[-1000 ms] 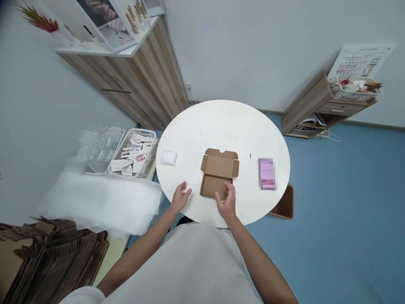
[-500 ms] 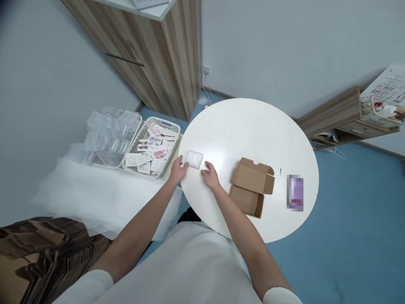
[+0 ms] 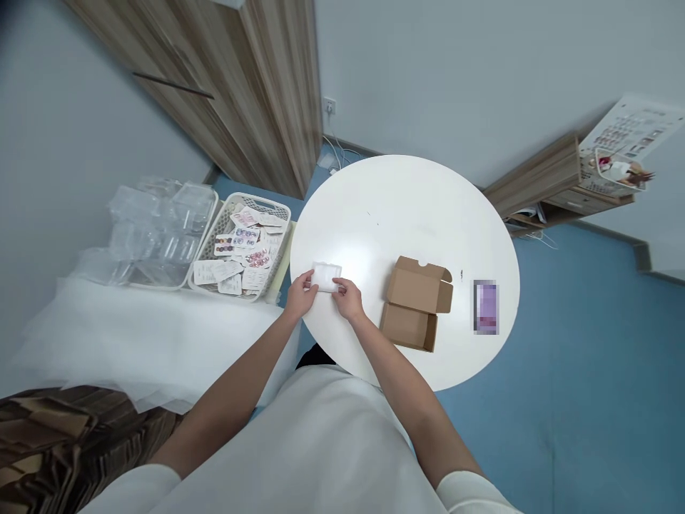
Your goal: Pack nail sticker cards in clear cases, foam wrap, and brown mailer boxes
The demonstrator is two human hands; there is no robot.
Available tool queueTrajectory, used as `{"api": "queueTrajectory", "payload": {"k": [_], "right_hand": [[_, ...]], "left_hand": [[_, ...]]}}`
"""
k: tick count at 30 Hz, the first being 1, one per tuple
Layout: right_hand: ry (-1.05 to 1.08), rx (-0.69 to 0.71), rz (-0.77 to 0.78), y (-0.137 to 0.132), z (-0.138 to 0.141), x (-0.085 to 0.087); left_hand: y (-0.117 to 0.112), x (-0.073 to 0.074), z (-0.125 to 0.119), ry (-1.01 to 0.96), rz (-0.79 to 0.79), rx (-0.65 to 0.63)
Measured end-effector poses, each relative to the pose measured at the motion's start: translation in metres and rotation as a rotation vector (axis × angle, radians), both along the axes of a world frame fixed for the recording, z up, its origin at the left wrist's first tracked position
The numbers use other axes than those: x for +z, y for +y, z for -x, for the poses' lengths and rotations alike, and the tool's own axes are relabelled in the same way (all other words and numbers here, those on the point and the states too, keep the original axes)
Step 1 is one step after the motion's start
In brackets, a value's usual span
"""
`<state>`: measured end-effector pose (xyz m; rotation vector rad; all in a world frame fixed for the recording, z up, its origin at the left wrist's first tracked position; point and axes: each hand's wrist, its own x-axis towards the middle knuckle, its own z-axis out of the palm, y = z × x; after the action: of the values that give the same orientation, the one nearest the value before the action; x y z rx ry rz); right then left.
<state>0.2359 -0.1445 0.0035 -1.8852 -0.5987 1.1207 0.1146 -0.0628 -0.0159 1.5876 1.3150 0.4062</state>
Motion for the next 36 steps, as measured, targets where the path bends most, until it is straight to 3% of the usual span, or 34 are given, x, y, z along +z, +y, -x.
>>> {"api": "queueTrajectory", "payload": {"k": [4,8,13,19,23,29,33,36], "right_hand": [[-0.087,0.005,-0.075,-0.026,-0.004,0.008],[-0.175,-0.019,-0.198,-0.066,-0.020,0.026],[-0.267,-0.112,-0.272,-0.138,-0.057,0.043],[-0.390,-0.061,-0.099,-0.205,-0.098,0.029],[-0.435,0.076,0.037,-0.217,-0.112,0.019],[-0.498,0.264,0.152,-0.211,-0.118,0.016],[-0.527,0.311,0.082,-0.211,-0.117,0.018],[-0.554,0.199,-0.074,-0.215,-0.127,0.021]], "left_hand": [[-0.026,0.012,-0.002,-0.122,0.005,0.036],[-0.063,0.036,-0.017,-0.230,-0.040,-0.004],[-0.122,0.056,-0.055,-0.298,-0.078,-0.200],[-0.167,0.050,-0.099,-0.090,-0.076,-0.495],[-0.175,0.047,-0.113,0.106,-0.098,-0.611],[-0.181,0.046,-0.122,0.265,-0.068,-0.709],[-0.186,0.049,-0.123,0.297,-0.118,-0.702],[-0.179,0.053,-0.118,0.217,-0.220,-0.635]]}}
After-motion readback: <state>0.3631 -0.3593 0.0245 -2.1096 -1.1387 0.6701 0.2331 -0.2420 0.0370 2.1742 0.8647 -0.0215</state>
